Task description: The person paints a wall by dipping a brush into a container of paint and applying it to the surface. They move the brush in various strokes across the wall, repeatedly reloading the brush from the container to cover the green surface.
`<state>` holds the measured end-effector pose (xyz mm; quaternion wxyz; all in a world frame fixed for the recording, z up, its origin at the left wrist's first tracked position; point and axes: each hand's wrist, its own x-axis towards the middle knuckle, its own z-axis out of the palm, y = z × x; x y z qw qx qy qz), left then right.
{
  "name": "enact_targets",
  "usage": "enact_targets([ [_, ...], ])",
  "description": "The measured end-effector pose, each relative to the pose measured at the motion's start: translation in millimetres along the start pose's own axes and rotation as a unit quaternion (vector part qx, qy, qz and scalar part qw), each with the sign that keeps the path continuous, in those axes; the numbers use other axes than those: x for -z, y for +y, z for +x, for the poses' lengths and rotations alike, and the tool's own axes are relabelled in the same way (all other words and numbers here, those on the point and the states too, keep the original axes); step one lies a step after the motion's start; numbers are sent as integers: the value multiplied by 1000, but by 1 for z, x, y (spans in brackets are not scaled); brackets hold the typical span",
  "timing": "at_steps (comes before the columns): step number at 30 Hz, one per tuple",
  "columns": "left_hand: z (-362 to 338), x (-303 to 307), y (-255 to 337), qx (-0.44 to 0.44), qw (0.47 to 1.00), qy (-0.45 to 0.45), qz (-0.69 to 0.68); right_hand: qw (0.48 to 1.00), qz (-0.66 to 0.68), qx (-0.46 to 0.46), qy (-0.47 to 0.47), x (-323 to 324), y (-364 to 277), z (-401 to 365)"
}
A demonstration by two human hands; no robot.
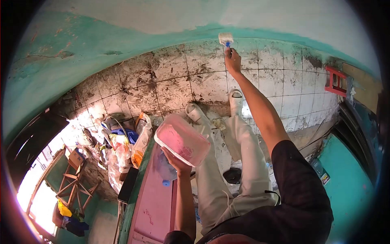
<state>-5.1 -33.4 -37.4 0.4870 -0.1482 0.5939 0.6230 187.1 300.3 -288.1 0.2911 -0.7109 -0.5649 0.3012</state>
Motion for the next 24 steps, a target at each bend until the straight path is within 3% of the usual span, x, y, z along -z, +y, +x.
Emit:
enact_targets([
  [2,1,4,-4,1,1000,-4,7,1000,-4,-21,4,-9,20,4],
  [4,-1,2,-5,12,999,19,22,992,45,-105,-61,-1,15,18],
  [9,3,4,-6,12,1000,-21,-13,986,126,-88,-63,83,-117,26],
  [13,10,12,-18,23,997,-52,-55,983,169,74,8,184,-245,-20],
  [15,8,4,-14,24,997,-52,-58,969,189,151,58,200,-262,-23],
  [17,4,-3,-12,27,998,-32,-49,958,203,185,84,190,-257,-18],
  [20,-3,-13,-8,18,998,-32,-46,976,136,163,53,113,-177,19],
  [23,0,2,-15,0,999,-23,-46,994,95,31,-36,49,-86,23],
  [24,-2,5,-16,1,999,-21,-47,994,93,31,-39,51,-87,24],
])
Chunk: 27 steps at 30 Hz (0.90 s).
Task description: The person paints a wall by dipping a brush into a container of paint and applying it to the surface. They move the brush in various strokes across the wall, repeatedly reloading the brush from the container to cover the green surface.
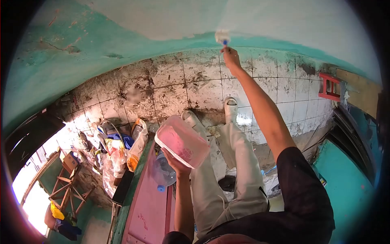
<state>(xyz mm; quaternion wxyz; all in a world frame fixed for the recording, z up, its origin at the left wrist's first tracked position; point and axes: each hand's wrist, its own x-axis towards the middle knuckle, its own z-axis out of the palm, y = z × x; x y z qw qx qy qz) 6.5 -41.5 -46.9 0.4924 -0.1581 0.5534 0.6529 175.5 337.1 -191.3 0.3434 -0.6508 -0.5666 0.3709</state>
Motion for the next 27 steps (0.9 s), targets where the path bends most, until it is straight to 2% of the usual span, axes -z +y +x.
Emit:
enact_targets([
  [2,-3,6,6,4,1000,-3,8,960,-20,-245,-133,9,-14,5],
  [3,-6,8,10,6,1000,-3,8,976,3,-195,-97,17,-42,2],
  [4,-7,7,13,-1,1000,1,10,976,60,-187,-90,28,-62,6],
  [6,-7,6,14,-5,1000,3,4,996,47,-76,-24,59,-125,-10],
  [9,-2,17,10,-2,1000,-21,-13,995,63,62,36,103,-202,-42],
  [11,-5,8,12,-1,1000,-15,-12,981,120,132,71,110,-210,-45],
  [12,-5,5,13,0,1000,-8,-10,981,122,132,72,103,-196,-35],
  [14,-2,9,7,-1,1000,-2,-1,974,31,191,115,72,-132,-1],
  [16,1,16,1,-1,1000,2,11,991,-88,69,68,44,-69,8],
  [18,4,22,-3,-24,1000,3,15,980,-188,-56,-27,31,-9,11],
  [19,-11,-11,13,-3,999,29,12,980,-190,-62,-27,39,-6,3],
  [21,-6,8,7,-27,999,12,46,981,-95,-117,-120,60,-25,-13],
  [22,-2,18,4,-54,996,-6,76,982,-98,-115,-117,73,-38,-22],
  [23,-3,11,7,-53,996,-12,70,990,-93,-48,-92,89,-59,-32],
  [24,-5,0,12,-32,999,-23,37,994,-88,20,-68,105,-81,-38],
  [25,-9,-9,16,-11,999,-32,6,993,-93,24,-64,120,-104,-45],
  [27,-13,-21,20,-8,1000,-24,7,993,-77,92,14,142,-146,-51],
])
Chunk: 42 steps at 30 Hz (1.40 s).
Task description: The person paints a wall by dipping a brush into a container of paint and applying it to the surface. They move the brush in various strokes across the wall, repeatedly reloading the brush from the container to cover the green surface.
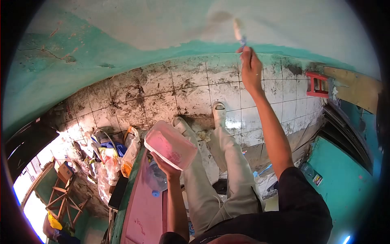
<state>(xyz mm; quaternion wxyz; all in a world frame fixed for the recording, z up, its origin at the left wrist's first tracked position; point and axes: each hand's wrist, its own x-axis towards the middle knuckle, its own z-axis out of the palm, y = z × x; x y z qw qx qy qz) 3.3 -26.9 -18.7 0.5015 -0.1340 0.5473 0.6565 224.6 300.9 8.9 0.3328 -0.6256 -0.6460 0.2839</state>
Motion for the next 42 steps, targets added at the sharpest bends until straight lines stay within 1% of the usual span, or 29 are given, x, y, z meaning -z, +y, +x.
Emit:
enact_targets([
  [1,-1,-3,1,1,1000,12,7,1000,-1,1,1,6,-10,7],
  [3,1,-5,-2,15,1000,14,-5,989,-6,115,95,10,-24,25],
  [5,3,-8,-6,28,999,17,-17,990,-16,106,89,-4,-18,46],
  [7,2,-11,-10,-11,1000,7,25,986,-164,-6,29,-41,21,62],
  [10,5,-3,-18,-9,1000,14,15,981,-192,-40,8,-94,85,50],
  [11,2,-3,-18,-5,1000,18,17,975,-210,-53,-44,-103,107,45],
  [12,1,-4,-18,21,999,24,7,967,-227,-65,-96,-107,129,41],
  [13,1,-5,-17,45,999,28,-4,966,-229,-66,-97,-101,127,41],
  [15,3,3,-21,34,999,18,-10,972,-179,-111,-105,-76,93,52],
  [16,5,5,-24,23,1000,10,-16,977,-161,-107,-86,-52,53,57],
  [17,7,4,-26,24,999,11,-22,983,-146,-88,-75,-25,12,57],
  [19,6,5,-28,28,999,36,-26,994,-99,29,40,9,-44,41],
  [20,5,2,-27,23,999,26,-19,990,-108,63,71,20,-61,35],
  [21,5,2,-28,23,999,28,-22,990,-109,65,68,19,-62,36],
  [23,9,3,-31,22,999,19,-27,982,-18,95,160,7,-61,35],
  [24,12,3,-32,20,999,21,-27,986,-50,90,133,-13,-41,43],
  [25,13,5,-33,19,999,13,-32,993,-93,33,71,-38,-14,53],
  [26,14,8,-36,20,999,7,-36,988,-124,25,83,-67,19,55],
  [28,19,17,-42,20,998,6,-53,988,-147,-43,21,-111,79,47],
  [29,21,20,-43,23,997,1,-70,988,-144,-49,20,-136,125,44],
  [30,20,21,-43,26,998,4,-62,979,-182,-70,-53,-156,170,39],
  [31,20,14,-41,20,999,22,-38,964,-219,-89,-126,-160,178,33],
  [33,19,20,-42,15,999,49,-14,956,-188,-192,-115,-160,193,27],
  [34,20,29,-44,26,998,51,-30,962,-222,-126,-97,-149,187,30],
  [36,25,35,-48,38,997,41,-50,985,-169,-3,-34,-111,131,37],
  [38,31,40,-50,61,995,28,-76,993,-99,63,25,-76,75,28],
  [39,33,41,-52,79,992,15,-96,993,-102,64,22,-66,59,26],
  [41,38,38,-57,74,993,20,-88,985,-56,125,106,-60,45,20],
  [42,40,37,-60,63,994,25,-89,987,-39,117,103,-71,57,26],
])
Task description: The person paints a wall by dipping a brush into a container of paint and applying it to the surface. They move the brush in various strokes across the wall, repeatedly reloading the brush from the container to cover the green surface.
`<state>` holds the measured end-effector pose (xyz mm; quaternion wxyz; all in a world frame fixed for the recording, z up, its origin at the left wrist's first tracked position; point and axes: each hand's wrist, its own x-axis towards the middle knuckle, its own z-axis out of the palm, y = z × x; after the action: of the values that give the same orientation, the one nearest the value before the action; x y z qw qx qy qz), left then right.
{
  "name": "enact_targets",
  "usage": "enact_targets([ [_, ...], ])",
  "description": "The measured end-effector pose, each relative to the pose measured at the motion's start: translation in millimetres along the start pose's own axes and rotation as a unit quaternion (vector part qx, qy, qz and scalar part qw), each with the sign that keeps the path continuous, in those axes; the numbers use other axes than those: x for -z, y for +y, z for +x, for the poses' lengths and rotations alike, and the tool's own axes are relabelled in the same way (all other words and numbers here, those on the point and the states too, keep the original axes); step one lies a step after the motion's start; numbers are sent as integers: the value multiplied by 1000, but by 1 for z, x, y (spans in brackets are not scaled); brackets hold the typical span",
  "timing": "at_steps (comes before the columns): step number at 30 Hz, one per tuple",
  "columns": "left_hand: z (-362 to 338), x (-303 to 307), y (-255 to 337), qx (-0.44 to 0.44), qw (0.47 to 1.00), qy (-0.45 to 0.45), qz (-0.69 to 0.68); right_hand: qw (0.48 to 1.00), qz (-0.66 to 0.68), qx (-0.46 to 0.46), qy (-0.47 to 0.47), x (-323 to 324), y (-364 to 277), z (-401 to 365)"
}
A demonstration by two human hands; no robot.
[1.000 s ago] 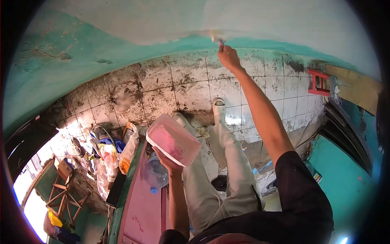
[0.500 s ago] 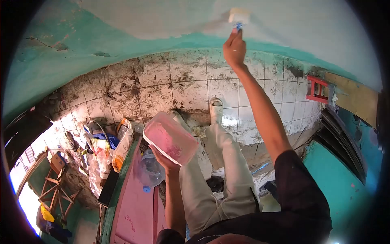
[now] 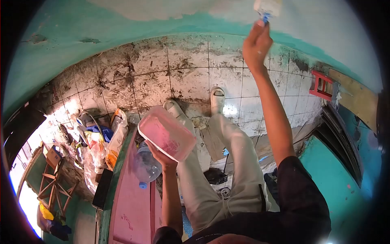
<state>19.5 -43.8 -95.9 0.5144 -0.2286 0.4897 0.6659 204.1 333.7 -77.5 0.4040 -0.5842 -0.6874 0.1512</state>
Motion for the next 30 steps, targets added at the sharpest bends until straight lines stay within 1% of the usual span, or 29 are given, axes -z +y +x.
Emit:
enact_targets([
  [1,2,-1,-2,-11,1000,3,0,1000,-2,-2,-2,-21,24,-1],
  [3,2,-10,-5,-13,1000,10,-2,988,-106,-56,-99,-69,81,-15],
  [5,4,-17,-3,-18,1000,15,2,973,-161,-100,-132,-96,106,-38],
  [6,4,-20,-3,-49,998,16,47,973,-158,-102,-134,-114,138,-55],
  [7,2,-20,-3,-78,993,18,91,953,-193,-111,-204,-134,185,-75],
  [8,3,-17,-4,-79,992,21,91,928,-228,-118,-272,-139,193,-81],
  [9,6,-13,-4,-63,995,32,72,927,-227,-119,-272,-142,201,-85],
  [10,7,-10,-2,-46,997,42,53,931,-207,-135,-267,-131,181,-81],
  [11,7,-12,0,-47,997,41,51,935,-188,-145,-262,-120,155,-71],
  [12,8,-15,1,-45,998,36,40,936,-188,-140,-261,-103,117,-56],
  [13,10,-17,0,-43,998,30,29,967,-125,-115,-188,-82,70,-42],
  [14,11,-17,-2,-43,998,29,26,987,-61,-93,-115,-71,45,-38],
  [15,12,-17,-2,-34,999,24,10,987,-63,-92,-116,-72,42,-41],
  [17,15,-17,-3,-26,1000,15,-7,999,-37,-3,-39,-74,41,-44],
  [18,17,-19,-3,-40,999,12,6,997,-53,-30,-54,-86,55,-43],
  [19,19,-22,-3,-57,998,10,19,997,-50,-28,-53,-103,73,-40],
  [21,16,-27,-3,-59,998,30,16,970,-183,-102,-125,-130,110,-48],
  [22,21,-28,0,-62,997,42,11,947,-224,-132,-190,-137,121,-56],
  [23,23,-24,1,-64,997,44,12,947,-221,-132,-192,-146,151,-67],
  [24,23,-16,0,-53,998,36,6,923,-231,-145,-272,-157,191,-81],
  [25,24,-9,-1,-41,999,24,0,893,-238,-157,-347,-163,210,-87],
  [26,26,-4,-2,-40,999,23,0,890,-245,-199,-330,-150,179,-76],
  [27,28,0,-2,-47,999,20,-1,891,-245,-199,-327,-131,145,-54],
  [29,25,0,4,-56,998,17,-4,927,-130,-228,-270,-96,82,-20],
  [30,25,-2,5,-54,998,4,-8,928,-130,-224,-267,-83,58,-21],
])
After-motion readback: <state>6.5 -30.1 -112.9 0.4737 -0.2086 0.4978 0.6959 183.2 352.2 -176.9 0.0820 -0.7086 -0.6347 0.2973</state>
